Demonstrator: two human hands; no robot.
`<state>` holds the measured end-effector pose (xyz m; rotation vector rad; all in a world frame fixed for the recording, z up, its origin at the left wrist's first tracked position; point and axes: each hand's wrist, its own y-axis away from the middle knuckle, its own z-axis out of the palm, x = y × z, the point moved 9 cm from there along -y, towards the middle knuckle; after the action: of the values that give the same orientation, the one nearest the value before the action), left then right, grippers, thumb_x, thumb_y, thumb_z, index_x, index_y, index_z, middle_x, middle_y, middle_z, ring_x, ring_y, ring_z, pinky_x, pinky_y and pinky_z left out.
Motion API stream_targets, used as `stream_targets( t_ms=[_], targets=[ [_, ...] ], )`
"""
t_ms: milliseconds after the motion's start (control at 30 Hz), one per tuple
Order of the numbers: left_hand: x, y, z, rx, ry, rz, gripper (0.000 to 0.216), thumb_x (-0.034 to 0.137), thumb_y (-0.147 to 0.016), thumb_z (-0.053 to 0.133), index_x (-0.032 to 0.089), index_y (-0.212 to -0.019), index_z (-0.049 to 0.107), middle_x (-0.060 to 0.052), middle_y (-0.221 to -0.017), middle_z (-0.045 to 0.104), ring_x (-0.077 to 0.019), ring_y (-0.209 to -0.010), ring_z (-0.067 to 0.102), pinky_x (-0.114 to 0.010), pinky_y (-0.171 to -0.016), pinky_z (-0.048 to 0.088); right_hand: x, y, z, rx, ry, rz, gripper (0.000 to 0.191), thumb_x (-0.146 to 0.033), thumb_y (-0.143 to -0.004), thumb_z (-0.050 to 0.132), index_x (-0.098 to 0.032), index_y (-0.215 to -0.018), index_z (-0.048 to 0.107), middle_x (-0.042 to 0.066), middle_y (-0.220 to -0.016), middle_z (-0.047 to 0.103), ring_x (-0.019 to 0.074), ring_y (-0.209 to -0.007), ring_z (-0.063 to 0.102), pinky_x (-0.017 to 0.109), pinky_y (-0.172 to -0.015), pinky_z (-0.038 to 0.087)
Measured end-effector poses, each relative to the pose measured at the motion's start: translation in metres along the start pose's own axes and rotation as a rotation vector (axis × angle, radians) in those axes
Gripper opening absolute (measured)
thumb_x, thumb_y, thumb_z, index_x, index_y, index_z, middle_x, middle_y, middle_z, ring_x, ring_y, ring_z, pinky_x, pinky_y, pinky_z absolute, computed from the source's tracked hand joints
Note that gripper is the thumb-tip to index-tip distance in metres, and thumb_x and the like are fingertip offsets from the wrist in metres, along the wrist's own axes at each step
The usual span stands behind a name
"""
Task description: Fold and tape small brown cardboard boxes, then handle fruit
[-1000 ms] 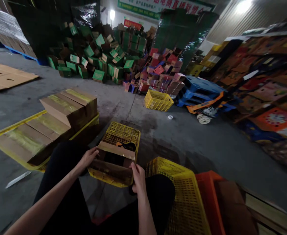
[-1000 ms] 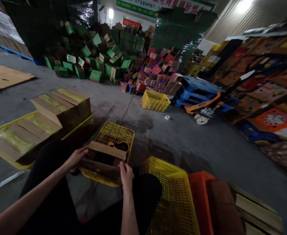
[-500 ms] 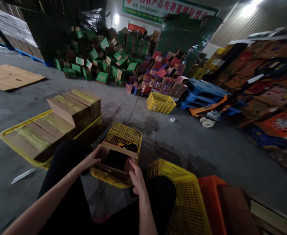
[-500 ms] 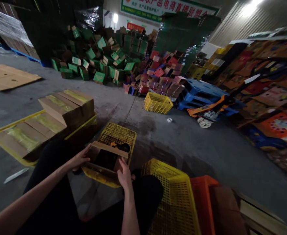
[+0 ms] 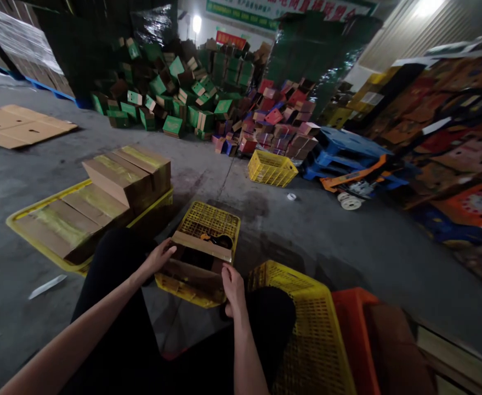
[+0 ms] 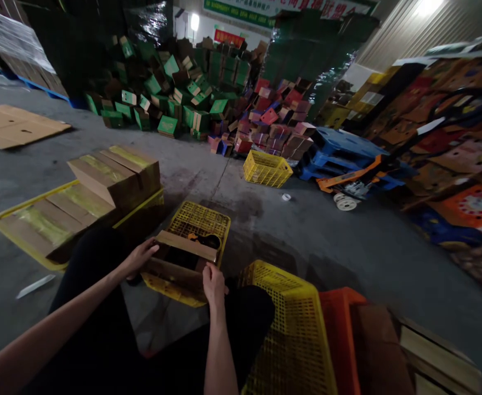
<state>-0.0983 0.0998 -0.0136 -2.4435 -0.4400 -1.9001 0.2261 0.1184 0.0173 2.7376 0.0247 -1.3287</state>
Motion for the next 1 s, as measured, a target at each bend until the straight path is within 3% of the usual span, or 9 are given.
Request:
stream_targets(
  t_ms=[133,300,467,633,767,867,967,1000],
  targets=[
    [0.007,-0.004,-0.004,0.059,-0.066,-0.033,0.064,0.055,-0.080,0.060,0.011,-0.126,0.061,-0.017,-0.127,0.068,-0.0336,-0.124,0.060,-0.043,-0.107,0.045,-0.007,0.003,-0.008,0.052,0.004,-0.004,0.055,-0.058,-0.094,0.038,-0.019,-0.105,0.075,0.013,-0.102,0.077,0.0297,-0.104,0.070,0.038,-0.096,0.049],
    [0.018,-0.007,-0.007,0.158,-0.098,-0.061,0.049,0.046,-0.079,0.064,0.012,-0.113,0.065,-0.016,-0.119,0.070,-0.0327,-0.120,0.062,-0.039,-0.101,0.048,-0.019,0.005,-0.013,0.039,-0.021,-0.105,0.056,-0.060,-0.092,0.042,-0.018,-0.110,0.074,0.013,-0.109,0.076,0.0279,-0.105,0.070,0.035,-0.095,0.050],
    [0.021,-0.011,-0.008,0.193,-0.160,-0.101,0.040,0.038,-0.073,0.073,0.014,-0.104,0.066,-0.014,-0.108,0.074,-0.0295,-0.107,0.068,-0.034,-0.089,0.053,-0.012,0.002,-0.007,0.045,-0.071,-0.123,0.059,-0.061,-0.091,0.043,-0.016,-0.111,0.074,0.015,-0.114,0.075,0.0289,-0.110,0.069,0.037,-0.096,0.050],
    [0.010,-0.022,-0.015,0.195,-0.241,-0.156,0.040,0.043,-0.073,0.075,0.015,-0.099,0.065,-0.014,-0.104,0.074,-0.0282,-0.105,0.069,-0.031,-0.084,0.052,-0.004,-0.004,-0.004,0.056,-0.058,-0.085,0.058,-0.061,-0.091,0.042,-0.016,-0.107,0.075,0.014,-0.108,0.076,0.0283,-0.105,0.070,0.037,-0.095,0.051],
    [0.004,-0.030,-0.013,0.188,-0.305,-0.167,0.043,0.048,-0.078,0.070,0.014,-0.103,0.063,-0.016,-0.107,0.072,-0.0304,-0.105,0.069,-0.036,-0.085,0.052,-0.017,-0.009,-0.007,0.069,-0.016,-0.075,0.055,-0.058,-0.093,0.042,-0.015,-0.106,0.073,0.015,-0.105,0.075,0.0293,-0.104,0.069,0.040,-0.096,0.050],
    [0.006,-0.026,-0.004,0.169,-0.346,-0.144,0.054,0.044,-0.081,0.068,0.014,-0.125,0.056,-0.016,-0.117,0.068,-0.0304,-0.110,0.066,-0.041,-0.090,0.052,-0.032,0.001,-0.033,0.136,0.023,-0.108,0.054,-0.057,-0.094,0.044,-0.013,-0.110,0.071,0.017,-0.112,0.072,0.0299,-0.108,0.067,0.041,-0.099,0.049],
    [0.013,-0.017,0.003,0.170,-0.414,-0.068,0.059,0.038,-0.087,0.063,0.016,-0.140,0.049,-0.020,-0.140,0.054,-0.0327,-0.124,0.057,-0.049,-0.100,0.047,-0.035,0.040,-0.095,0.360,0.103,-0.160,0.053,-0.054,-0.097,0.046,-0.014,-0.127,0.063,0.018,-0.134,0.062,0.0301,-0.125,0.057,0.046,-0.109,0.042],
    [0.024,-0.014,0.004,0.196,-0.526,0.037,0.055,0.039,-0.089,0.060,0.019,-0.139,0.051,-0.020,-0.147,0.047,-0.0360,-0.130,0.051,-0.055,-0.101,0.045,-0.029,0.063,-0.125,0.540,0.143,-0.123,0.051,-0.054,-0.097,0.046,-0.015,-0.125,0.064,0.017,-0.132,0.063,0.0308,-0.123,0.058,0.049,-0.108,0.044]
  ],
)
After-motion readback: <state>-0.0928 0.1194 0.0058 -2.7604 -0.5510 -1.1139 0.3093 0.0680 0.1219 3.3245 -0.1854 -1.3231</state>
